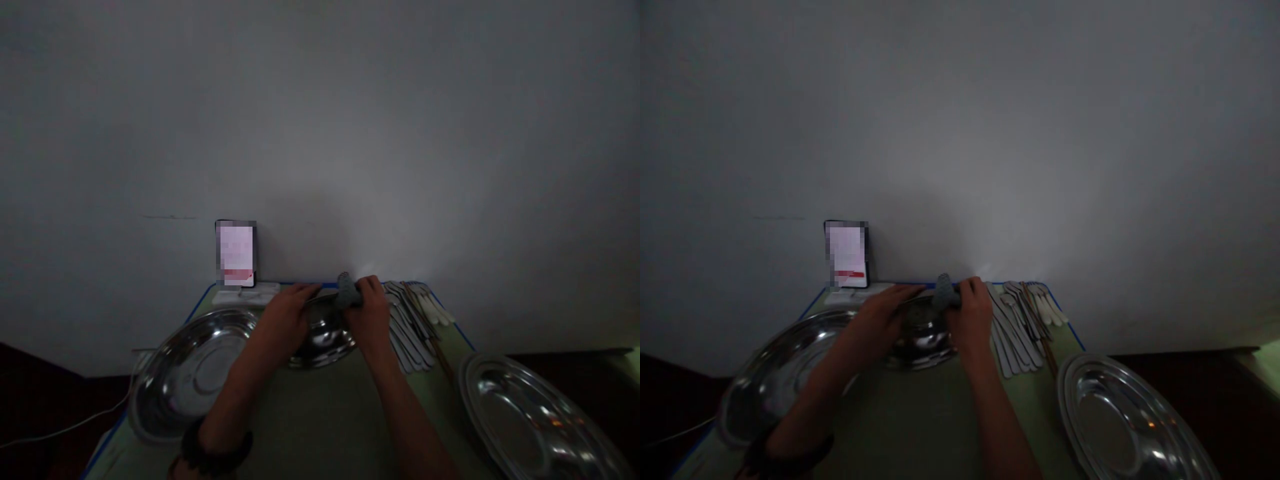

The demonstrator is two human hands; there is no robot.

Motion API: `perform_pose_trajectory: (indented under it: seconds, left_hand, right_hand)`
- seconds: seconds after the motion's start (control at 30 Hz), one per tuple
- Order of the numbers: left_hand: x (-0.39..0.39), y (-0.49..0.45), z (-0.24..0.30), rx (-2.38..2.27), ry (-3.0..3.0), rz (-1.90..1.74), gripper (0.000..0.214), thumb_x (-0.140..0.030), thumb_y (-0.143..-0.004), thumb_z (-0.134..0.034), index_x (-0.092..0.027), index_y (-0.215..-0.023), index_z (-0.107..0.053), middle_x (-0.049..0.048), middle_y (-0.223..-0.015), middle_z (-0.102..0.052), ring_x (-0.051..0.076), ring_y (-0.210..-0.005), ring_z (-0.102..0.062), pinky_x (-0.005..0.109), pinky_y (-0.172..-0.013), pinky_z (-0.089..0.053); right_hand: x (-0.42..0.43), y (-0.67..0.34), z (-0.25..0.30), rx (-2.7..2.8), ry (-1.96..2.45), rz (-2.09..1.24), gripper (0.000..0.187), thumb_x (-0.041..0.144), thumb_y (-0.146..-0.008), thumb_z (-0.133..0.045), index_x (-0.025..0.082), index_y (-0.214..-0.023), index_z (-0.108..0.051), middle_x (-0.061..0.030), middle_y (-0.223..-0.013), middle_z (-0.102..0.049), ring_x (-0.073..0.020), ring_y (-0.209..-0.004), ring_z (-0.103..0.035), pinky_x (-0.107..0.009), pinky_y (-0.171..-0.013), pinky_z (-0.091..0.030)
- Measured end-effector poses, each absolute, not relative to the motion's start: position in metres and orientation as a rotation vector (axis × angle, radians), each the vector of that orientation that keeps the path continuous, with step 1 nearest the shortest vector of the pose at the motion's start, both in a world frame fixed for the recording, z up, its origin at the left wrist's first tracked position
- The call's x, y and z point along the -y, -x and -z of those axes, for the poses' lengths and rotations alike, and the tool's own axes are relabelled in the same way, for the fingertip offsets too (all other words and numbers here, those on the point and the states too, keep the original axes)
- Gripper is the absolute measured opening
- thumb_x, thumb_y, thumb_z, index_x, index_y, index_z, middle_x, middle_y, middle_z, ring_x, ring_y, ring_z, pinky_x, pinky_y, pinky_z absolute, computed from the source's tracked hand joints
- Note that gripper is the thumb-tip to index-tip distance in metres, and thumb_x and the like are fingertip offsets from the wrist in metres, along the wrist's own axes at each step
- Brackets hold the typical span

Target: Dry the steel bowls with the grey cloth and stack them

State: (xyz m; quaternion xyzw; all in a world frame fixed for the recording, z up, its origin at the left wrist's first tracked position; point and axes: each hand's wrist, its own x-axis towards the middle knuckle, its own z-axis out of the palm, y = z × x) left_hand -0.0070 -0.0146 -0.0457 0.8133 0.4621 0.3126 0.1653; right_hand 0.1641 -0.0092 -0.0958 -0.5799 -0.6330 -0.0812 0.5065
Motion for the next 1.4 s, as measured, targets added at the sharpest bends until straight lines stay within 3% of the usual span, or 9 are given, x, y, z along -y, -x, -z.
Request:
perform_pose_trajectory:
  seconds: [0.1, 0.23, 0.37, 0.5, 0.6, 0.77, 0.93, 1.1, 1.4]
  left_hand:
    - [0.021, 0.009, 0.033, -1.194, -2.048, -1.162, 0.038, -0.014, -0.081, -0.053, -0.013, -0.116, -0.068, 0.0129, -0.118, -0.070, 0.027, -0.109, -0.064, 0.043, -0.099, -0.046]
    - [0.029, 0.002, 0.024, -0.952, -1.377, -1.544, 0.036, -0.029, -0.081, -0.066, -0.023, -0.116, -0.068, 0.0048, -0.114, -0.073, 0.024, -0.108, -0.065, 0.037, -0.096, -0.049]
    - [0.026, -0.018, 0.033, -0.813, -0.821, -1.717, 0.037, -0.022, -0.070, -0.073, -0.022, -0.107, -0.068, 0.0030, -0.109, -0.074, 0.024, -0.107, -0.066, 0.034, -0.094, -0.051]
    - [0.018, -0.019, 0.039, -0.815, -0.761, -1.700, 0.043, -0.013, -0.062, -0.072, -0.025, -0.103, -0.066, 0.0011, -0.107, -0.074, 0.024, -0.104, -0.068, 0.035, -0.089, -0.054]
    - [0.018, -0.001, 0.033, -0.877, -0.969, -1.569, 0.043, -0.016, -0.066, -0.072, -0.026, -0.107, -0.066, 0.0024, -0.110, -0.073, 0.026, -0.107, -0.066, 0.034, -0.089, -0.054]
    - [0.029, 0.035, 0.021, -0.991, -1.476, -1.136, 0.034, -0.030, -0.071, -0.077, -0.025, -0.104, -0.071, 0.0032, -0.093, -0.076, 0.026, -0.096, -0.068, 0.036, -0.087, -0.053]
    - [0.039, 0.051, 0.012, -0.892, -1.711, -0.903, 0.031, -0.036, -0.077, -0.071, -0.030, -0.108, -0.072, 0.0024, -0.093, -0.076, 0.026, -0.094, -0.068, 0.037, -0.091, -0.051]
    - [0.040, 0.049, 0.009, -0.816, -1.579, -1.062, 0.036, -0.037, -0.074, -0.073, -0.035, -0.109, -0.071, 0.0004, -0.101, -0.075, 0.028, -0.102, -0.066, 0.035, -0.086, -0.052]
    - [0.057, 0.009, 0.005, -0.720, -1.270, -1.365, 0.054, -0.036, -0.056, -0.079, -0.026, -0.109, -0.072, 0.0076, -0.102, -0.075, 0.035, -0.101, -0.066, 0.043, -0.086, -0.053]
  right_hand:
    - [0.006, -0.178, 0.095, 1.296, 1.380, 0.104, 0.006, 0.025, -0.075, -0.054, 0.022, -0.070, -0.052, -0.0024, -0.074, -0.057, -0.0194, -0.070, -0.053, -0.031, -0.065, -0.042]
    - [0.004, -0.171, 0.092, 0.985, 1.341, -0.240, 0.031, 0.049, -0.079, -0.055, 0.019, -0.080, -0.064, -0.0048, -0.079, -0.068, -0.0252, -0.085, -0.063, -0.033, -0.071, -0.047]
    - [0.007, -0.135, 0.097, 0.805, 1.241, -0.810, 0.042, 0.057, -0.081, -0.052, 0.019, -0.084, -0.068, -0.0046, -0.080, -0.073, -0.0251, -0.086, -0.068, -0.032, -0.066, -0.051]
    - [0.009, -0.128, 0.097, 0.793, 1.142, -1.125, 0.040, 0.050, -0.070, -0.067, 0.017, -0.093, -0.069, -0.0088, -0.095, -0.075, -0.0266, -0.095, -0.070, -0.035, -0.074, -0.055]
    - [0.011, -0.152, 0.086, 0.981, 1.161, -0.954, 0.045, 0.040, -0.062, -0.076, 0.017, -0.100, -0.069, -0.0100, -0.101, -0.074, -0.0276, -0.099, -0.068, -0.039, -0.084, -0.054]
    - [0.020, -0.183, 0.062, 1.227, 1.300, -0.507, 0.030, 0.029, -0.068, -0.066, 0.017, -0.095, -0.067, -0.0115, -0.098, -0.074, -0.0286, -0.097, -0.067, -0.043, -0.084, -0.052]
    - [0.035, -0.182, 0.044, 1.337, 1.337, -0.346, 0.034, 0.024, -0.067, -0.065, 0.019, -0.101, -0.061, -0.0083, -0.091, -0.073, -0.0236, -0.082, -0.069, -0.034, -0.069, -0.053]
    - [0.044, -0.177, 0.036, 1.343, 1.358, -0.150, 0.026, 0.031, -0.063, -0.068, 0.022, -0.086, -0.058, -0.0040, -0.077, -0.070, -0.0216, -0.070, -0.066, -0.029, -0.058, -0.049]
    - [0.040, -0.174, 0.044, 1.016, 1.327, -0.075, 0.012, 0.035, -0.072, -0.062, 0.023, -0.072, -0.059, -0.0046, -0.075, -0.069, -0.0219, -0.071, -0.063, -0.034, -0.068, -0.052]
